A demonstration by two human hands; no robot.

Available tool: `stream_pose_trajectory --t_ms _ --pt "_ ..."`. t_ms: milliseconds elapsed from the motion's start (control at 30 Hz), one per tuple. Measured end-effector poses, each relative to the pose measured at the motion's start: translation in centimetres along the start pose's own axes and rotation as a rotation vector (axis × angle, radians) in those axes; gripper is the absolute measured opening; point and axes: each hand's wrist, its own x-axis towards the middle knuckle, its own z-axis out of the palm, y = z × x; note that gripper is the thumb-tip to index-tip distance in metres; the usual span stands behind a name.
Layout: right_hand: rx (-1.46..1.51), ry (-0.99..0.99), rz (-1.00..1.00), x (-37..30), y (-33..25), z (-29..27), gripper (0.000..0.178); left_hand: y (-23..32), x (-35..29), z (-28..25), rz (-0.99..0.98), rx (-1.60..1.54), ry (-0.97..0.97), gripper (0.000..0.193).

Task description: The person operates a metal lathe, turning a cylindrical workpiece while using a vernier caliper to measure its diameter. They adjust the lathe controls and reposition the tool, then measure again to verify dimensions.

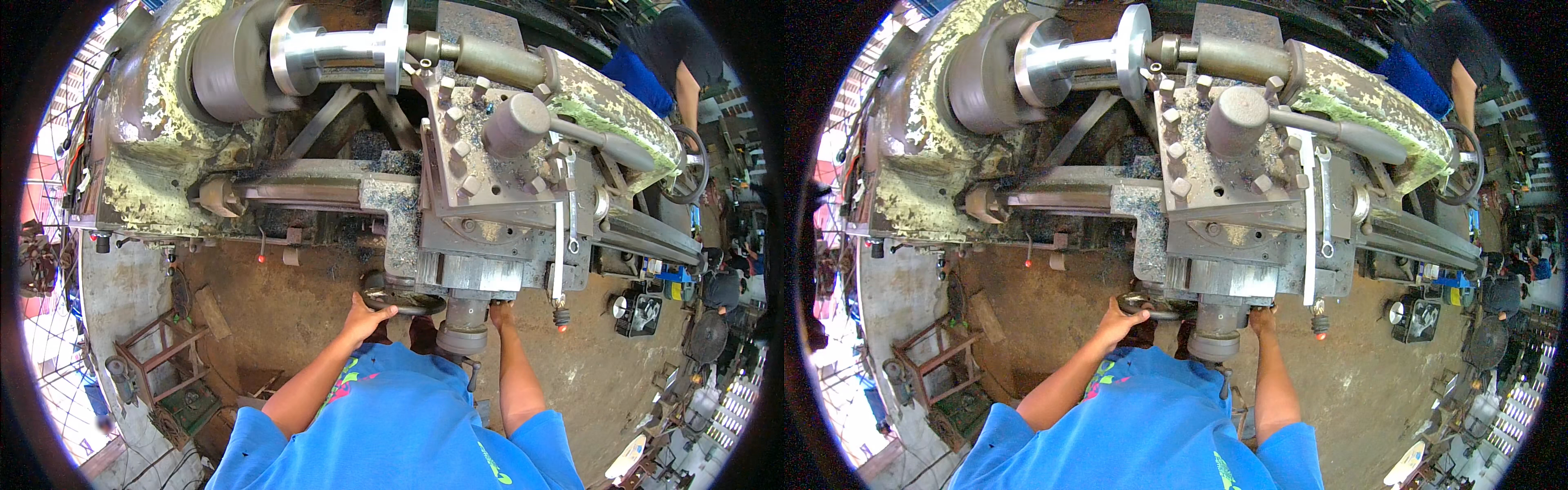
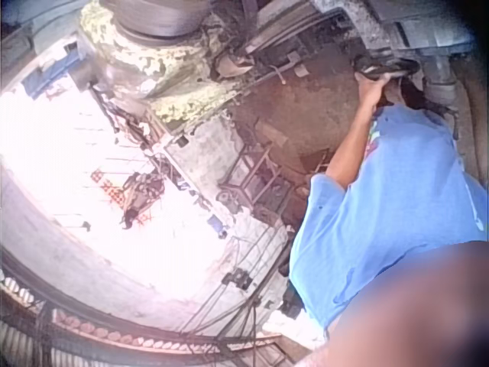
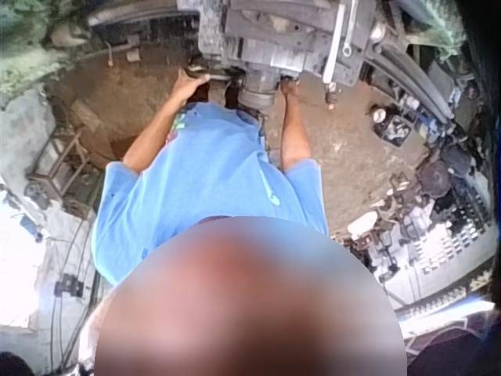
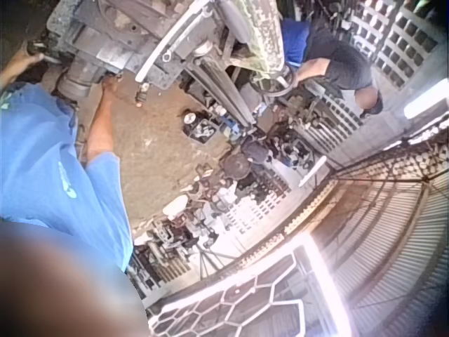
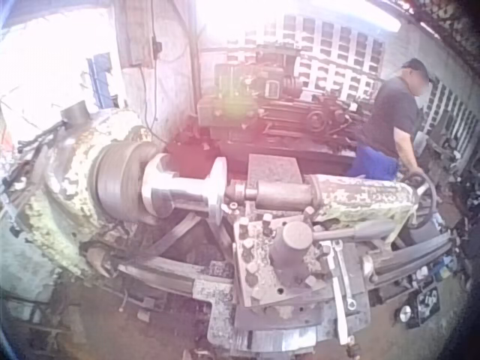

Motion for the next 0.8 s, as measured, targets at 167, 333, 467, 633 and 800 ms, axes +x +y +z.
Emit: stream_pose_trajectory --t_ms 167,333,467,633,800 --pt "-0.198 -0.096 0.0 0.7 0.1 0.6 0.047 0.8 -0.2 -0.6 0.035 -0.112 -0.087 0.096" --pt "-0.186 -0.101 -0.014 0.8 -0.2 0.0 0.047 -0.5 0.6 -0.6 0.076 -0.164 -0.138 0.077" --pt "-0.161 -0.168 0.014 0.8 -0.3 -0.3 0.05 -1.6 1.4 -0.4 0.131 -0.136 -0.112 0.069" --pt "-0.316 -0.139 0.01 1.4 -0.2 0.9 0.053 -1.9 1.6 -0.5 0.103 -0.205 -0.14 0.065" --pt "-0.298 -0.121 -0.008 1.8 0.5 1.9 0.052 -1.3 1.3 -0.8 0.122 -0.161 -0.137 0.066"
